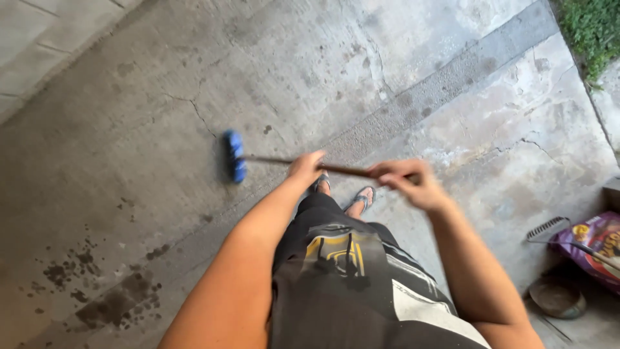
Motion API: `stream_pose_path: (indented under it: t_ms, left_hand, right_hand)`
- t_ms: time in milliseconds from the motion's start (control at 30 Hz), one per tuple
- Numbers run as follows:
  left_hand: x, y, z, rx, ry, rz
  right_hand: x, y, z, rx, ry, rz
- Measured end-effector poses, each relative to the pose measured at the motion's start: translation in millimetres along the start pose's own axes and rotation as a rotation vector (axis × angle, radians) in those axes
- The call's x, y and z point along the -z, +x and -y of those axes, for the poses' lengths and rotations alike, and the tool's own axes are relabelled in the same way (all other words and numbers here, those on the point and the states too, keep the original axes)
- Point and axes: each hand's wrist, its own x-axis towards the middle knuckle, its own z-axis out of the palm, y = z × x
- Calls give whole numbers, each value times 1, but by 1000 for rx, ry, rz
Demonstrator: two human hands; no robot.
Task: Sweeping a concrete floor using a long-handled broom.
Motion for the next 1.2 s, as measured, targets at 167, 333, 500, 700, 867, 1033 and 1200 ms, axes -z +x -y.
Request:
stream_pose_path:
  t_ms: [167, 333, 500, 700, 867, 1033, 1200]
  left_hand:
    - [-8, 61, -125, -590, -245, -245]
    - [18, 88, -170, -798, -298, -524]
    - [75, 20, -169, -825, -305, -509]
    - [64, 22, -60, -590, -26, -530]
    - [42, 62, 17, -2, 217, -235]
    - [51, 123, -66, 2, 233, -132]
    - [73, 168, -212, -614, -182, -479]
  right_hand:
    - [26, 11, 144, 62, -209, -69]
    - [-15, 52, 202, 396, -415, 307]
    - [-23, 62, 229, 665, -357, 320]
    - [9, 72, 159, 447, 45, 37]
    - [20, 105, 70, 324, 157, 23]
    - [85, 99, 65, 131, 51, -109]
    - [134, 109, 152, 391, -186, 71]
